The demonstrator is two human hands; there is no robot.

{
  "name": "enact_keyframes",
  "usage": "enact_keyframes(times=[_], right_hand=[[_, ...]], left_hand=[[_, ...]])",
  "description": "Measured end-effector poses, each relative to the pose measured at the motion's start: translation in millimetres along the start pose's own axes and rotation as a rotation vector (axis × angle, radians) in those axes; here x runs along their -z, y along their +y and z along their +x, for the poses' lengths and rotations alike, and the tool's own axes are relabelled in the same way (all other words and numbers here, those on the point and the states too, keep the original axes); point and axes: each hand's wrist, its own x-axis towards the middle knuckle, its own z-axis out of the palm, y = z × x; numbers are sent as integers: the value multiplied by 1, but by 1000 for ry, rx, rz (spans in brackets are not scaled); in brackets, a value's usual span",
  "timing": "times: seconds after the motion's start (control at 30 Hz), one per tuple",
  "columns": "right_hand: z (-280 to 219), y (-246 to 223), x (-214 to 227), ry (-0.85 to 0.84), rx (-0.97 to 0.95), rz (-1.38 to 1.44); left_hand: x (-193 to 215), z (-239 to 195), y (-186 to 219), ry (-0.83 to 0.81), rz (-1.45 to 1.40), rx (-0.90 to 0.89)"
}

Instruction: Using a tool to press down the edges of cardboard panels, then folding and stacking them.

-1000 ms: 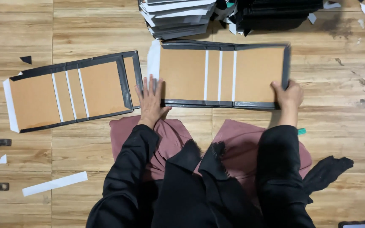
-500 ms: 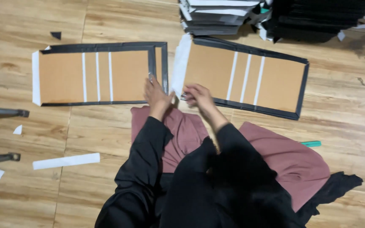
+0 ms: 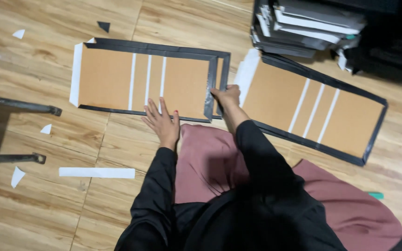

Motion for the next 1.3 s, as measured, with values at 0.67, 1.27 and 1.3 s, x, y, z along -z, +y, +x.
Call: enact_keyframes(times=[0.67, 1.27, 1.3], right_hand=[[-56, 33, 280, 331, 637, 134], [87, 331, 405, 1152, 245, -547], [62, 290, 404, 1147, 231, -549]], left_hand=[[-4, -25, 13, 288, -1095, -128], [-95, -35, 197, -80, -512, -139], [-70, -71, 234, -91, -503, -142]])
